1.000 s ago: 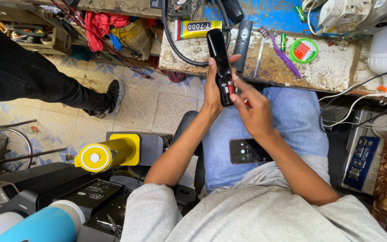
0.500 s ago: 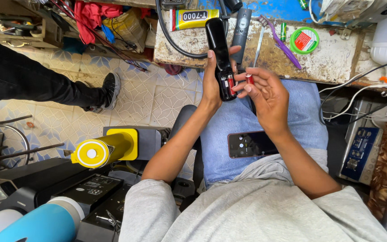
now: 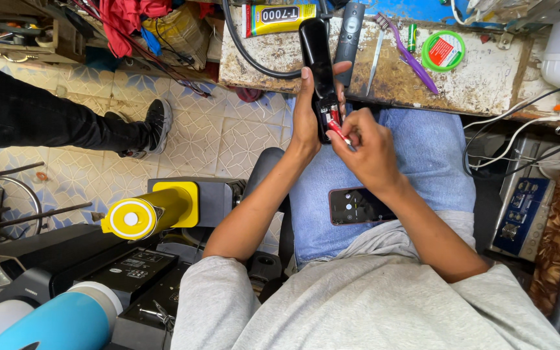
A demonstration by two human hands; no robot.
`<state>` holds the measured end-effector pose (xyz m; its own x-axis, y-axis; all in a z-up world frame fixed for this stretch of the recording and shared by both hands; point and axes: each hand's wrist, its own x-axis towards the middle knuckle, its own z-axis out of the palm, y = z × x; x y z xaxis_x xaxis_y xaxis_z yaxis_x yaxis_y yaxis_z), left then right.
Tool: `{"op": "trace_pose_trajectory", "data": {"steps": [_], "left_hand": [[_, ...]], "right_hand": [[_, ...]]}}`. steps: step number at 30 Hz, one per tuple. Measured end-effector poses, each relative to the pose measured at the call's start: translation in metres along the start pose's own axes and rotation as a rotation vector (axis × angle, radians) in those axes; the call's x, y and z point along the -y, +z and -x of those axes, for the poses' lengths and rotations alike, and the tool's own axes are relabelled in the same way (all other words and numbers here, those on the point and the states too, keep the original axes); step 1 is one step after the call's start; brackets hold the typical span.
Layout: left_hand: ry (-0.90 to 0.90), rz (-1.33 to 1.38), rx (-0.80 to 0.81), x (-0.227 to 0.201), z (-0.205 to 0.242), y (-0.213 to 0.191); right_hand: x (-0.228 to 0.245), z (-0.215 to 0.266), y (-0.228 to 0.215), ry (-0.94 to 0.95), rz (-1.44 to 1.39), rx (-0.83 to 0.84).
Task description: The person sits in a chair and uses a smartphone to take a picture of a remote control. They then open the battery compartment of the remote, remove the old batteries, and insert new batteries before closing the compartment.
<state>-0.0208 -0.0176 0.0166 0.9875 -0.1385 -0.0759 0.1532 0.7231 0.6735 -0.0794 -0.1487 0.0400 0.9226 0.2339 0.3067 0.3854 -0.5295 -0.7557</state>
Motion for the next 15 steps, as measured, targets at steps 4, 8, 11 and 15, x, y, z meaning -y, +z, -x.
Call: {"op": "trace_pose_trajectory", "data": {"steps": [4, 8, 11, 15], "left_hand": [[0.005, -0.001, 0.021, 0.001, 0.000, 0.000], [0.007, 0.037, 0.014, 0.000, -0.003, -0.005], [0.026, 0.042, -0.002, 0.000, -0.005, -0.009], [0.041, -0.010, 0.000, 0.002, -0.002, -0.002]], "right_hand": [[0.009, -0.004, 0.002, -0.157, 0.107, -0.024], [0.021, -0.010, -0.009, -0.279, 0.078, 0.135], [0.020, -0.012, -0.018, -0.313, 0.058, 0.226], [0.014, -0.014, -0.026, -0.315, -0.002, 0.264]]}}
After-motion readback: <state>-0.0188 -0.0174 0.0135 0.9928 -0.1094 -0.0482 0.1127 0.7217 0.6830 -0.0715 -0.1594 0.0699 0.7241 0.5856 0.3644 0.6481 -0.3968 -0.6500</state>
